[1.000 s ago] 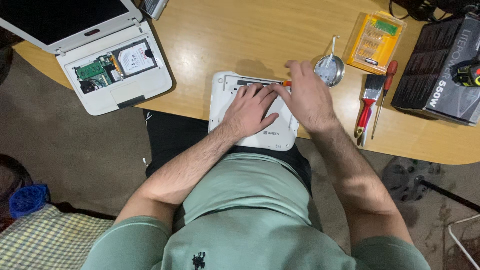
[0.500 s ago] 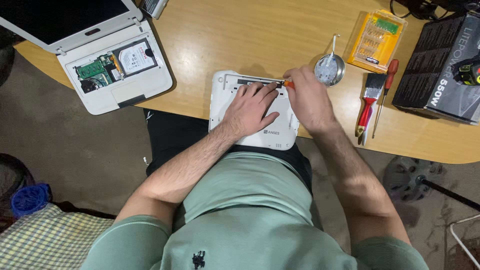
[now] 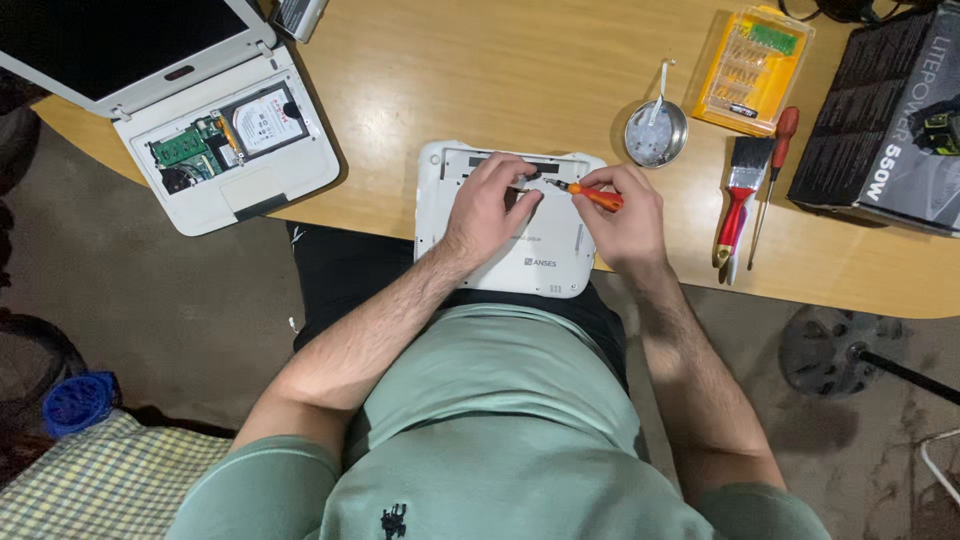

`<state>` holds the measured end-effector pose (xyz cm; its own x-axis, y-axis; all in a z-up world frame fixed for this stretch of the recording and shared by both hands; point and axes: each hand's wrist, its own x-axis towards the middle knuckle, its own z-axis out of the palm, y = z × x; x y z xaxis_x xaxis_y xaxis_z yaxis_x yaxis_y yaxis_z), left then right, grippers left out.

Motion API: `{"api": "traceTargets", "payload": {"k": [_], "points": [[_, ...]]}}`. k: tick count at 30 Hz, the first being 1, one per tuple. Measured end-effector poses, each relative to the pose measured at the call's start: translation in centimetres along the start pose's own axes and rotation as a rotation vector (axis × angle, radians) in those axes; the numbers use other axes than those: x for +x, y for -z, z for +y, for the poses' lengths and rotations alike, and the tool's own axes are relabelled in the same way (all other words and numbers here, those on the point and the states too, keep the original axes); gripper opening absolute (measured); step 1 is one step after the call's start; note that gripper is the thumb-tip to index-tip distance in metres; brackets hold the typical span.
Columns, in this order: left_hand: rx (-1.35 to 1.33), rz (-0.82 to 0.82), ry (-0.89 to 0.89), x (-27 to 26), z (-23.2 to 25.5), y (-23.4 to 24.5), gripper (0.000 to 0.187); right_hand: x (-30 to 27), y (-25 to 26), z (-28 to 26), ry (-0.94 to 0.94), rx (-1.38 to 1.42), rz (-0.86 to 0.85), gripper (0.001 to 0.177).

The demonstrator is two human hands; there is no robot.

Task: The person removes a battery from a white electronic device using a screwdriver. They then proceed to unscrew multiple screws from the back panel of the device, placing the removed screws into a small metal container.

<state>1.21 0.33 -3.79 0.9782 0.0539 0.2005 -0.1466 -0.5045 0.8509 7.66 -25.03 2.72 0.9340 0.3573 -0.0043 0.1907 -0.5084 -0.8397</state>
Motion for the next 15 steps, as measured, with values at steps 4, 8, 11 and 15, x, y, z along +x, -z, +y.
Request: {"api": "traceTargets", "payload": {"k": [4, 8, 11, 15], "points": [[0.014, -0.02, -0.009, 0.1, 0.5, 0.4, 0.032, 0.0, -0.1, -0.7, 0.008, -0.01, -0.01, 0.025], [0.017, -0.029, -0.018, 0.3, 0.9, 0.7, 0.013, 0.1, -0.2, -0.8, 0.0, 0.04, -0.02, 0.025], [0.022, -0.039, -0.005, 0.1, 0.6, 0.6, 0.006, 0.0, -0.5, -0.3, -0.016, 0.067, -0.026, 0.025], [0.018, -0.043, 0.018, 0.2, 0.6, 0.6, 0.005, -0.1, -0.5, -0.5, -0.068, 0.1, -0.037, 0.022]]}}
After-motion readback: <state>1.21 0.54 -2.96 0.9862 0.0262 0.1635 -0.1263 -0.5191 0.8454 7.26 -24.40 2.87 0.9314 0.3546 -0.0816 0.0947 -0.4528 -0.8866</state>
